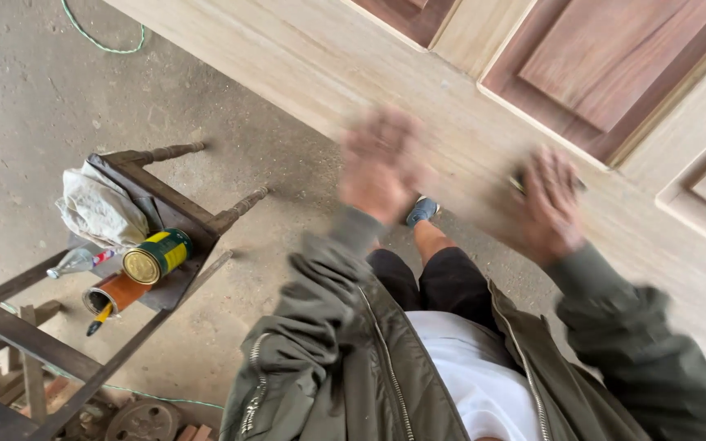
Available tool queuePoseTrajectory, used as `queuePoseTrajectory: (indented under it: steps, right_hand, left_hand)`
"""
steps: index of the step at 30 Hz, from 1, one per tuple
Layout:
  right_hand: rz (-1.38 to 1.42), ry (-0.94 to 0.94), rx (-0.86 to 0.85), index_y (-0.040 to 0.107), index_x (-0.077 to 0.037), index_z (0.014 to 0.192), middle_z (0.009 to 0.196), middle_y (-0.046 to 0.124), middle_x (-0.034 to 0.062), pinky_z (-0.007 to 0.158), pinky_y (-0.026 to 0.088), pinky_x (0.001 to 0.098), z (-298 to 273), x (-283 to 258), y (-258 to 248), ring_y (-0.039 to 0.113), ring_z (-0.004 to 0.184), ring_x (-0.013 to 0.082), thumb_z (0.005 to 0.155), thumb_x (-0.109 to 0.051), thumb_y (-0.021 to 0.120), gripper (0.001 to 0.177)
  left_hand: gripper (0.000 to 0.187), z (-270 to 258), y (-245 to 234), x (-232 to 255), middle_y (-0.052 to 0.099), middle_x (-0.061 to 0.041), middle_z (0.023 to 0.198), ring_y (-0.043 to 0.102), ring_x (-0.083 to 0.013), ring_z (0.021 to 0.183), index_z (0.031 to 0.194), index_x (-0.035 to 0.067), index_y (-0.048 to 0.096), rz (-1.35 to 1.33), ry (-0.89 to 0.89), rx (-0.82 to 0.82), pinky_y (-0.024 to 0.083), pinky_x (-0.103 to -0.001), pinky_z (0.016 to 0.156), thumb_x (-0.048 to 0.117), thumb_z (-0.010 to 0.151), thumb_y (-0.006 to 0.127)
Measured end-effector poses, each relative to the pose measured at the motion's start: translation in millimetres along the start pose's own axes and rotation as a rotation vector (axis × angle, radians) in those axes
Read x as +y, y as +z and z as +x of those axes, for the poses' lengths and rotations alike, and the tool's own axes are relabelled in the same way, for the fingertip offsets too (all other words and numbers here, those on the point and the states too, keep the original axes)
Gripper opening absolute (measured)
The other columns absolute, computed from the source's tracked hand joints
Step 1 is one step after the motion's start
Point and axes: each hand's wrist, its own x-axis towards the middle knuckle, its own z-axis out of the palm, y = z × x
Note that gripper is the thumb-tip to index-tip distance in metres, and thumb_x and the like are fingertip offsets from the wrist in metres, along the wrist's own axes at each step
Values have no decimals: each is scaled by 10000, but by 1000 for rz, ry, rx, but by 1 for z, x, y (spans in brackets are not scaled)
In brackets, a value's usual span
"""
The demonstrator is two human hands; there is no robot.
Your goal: The person sands the surface of a wooden door using a sanding block. They move the block across the flat panels and along the raised edges and corners of the door frame.
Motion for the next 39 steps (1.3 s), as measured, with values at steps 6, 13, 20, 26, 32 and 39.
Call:
queuePoseTrajectory:
  steps: [6, 13, 20, 26, 32, 39]
  right_hand:
    - [-62, 0, -103, 275, -107, 1341, 1372, 197, 115, 1060, 102, 427, 132, -20, 106, 133, 1279, 291, 949, -233, 496, 467]
    - [698, 332, 337, 403, -105, 1136, 1220, 367, 67, 1009, 259, 333, 4, 0, 27, 340, 1175, 202, 908, -114, 382, 229]
    - [206, 947, 765, 498, -87, 977, 906, 424, 16, 845, 353, 263, -101, 26, -12, 423, 900, 130, 927, -184, 406, 143]
    - [-129, 398, -184, 120, -92, 1383, 1421, 32, 86, 1002, -121, 431, 68, -26, 170, -24, 1304, 216, 967, -295, 478, 585]
    - [-54, 150, -386, 154, -20, 1335, 1380, 104, 151, 1048, 11, 378, 239, -148, 181, 38, 1273, 261, 749, 252, 349, 675]
    - [94, 274, 287, 416, -24, 1207, 1276, 363, 154, 1033, 154, 397, -10, -58, 115, 302, 1215, 249, 851, 85, 584, 409]
  left_hand:
    - [685, 8, -102, -68, -68, -32, 1409, -71, -244, 1298, 1375, 226, -10, 703, -812, -119, -95, -528, 979, 654, 863, 148]
    - [719, -1, -120, -119, -130, -31, 1404, -97, -225, 1307, 1369, 195, -82, 597, -849, 77, -50, -571, 999, 666, 873, 141]
    - [680, -31, -117, -132, -116, -45, 1418, -60, -214, 1324, 1359, 143, -80, 448, -714, 271, -10, -488, 1083, 586, 903, 162]
    - [710, -102, -106, -94, -17, -127, 1404, -79, -311, 1281, 1347, 144, 32, 139, -842, 62, -34, -479, 1022, 593, 806, 132]
    - [612, -125, -101, -93, -19, -111, 1401, -59, -312, 1266, 1336, 195, 63, 79, -998, -163, 69, -511, 1000, 489, 826, 232]
    - [594, -198, -90, -172, 78, -68, 1397, -13, -286, 1279, 1349, 316, 107, 42, -1154, -149, 73, -459, 1016, 613, 849, 226]
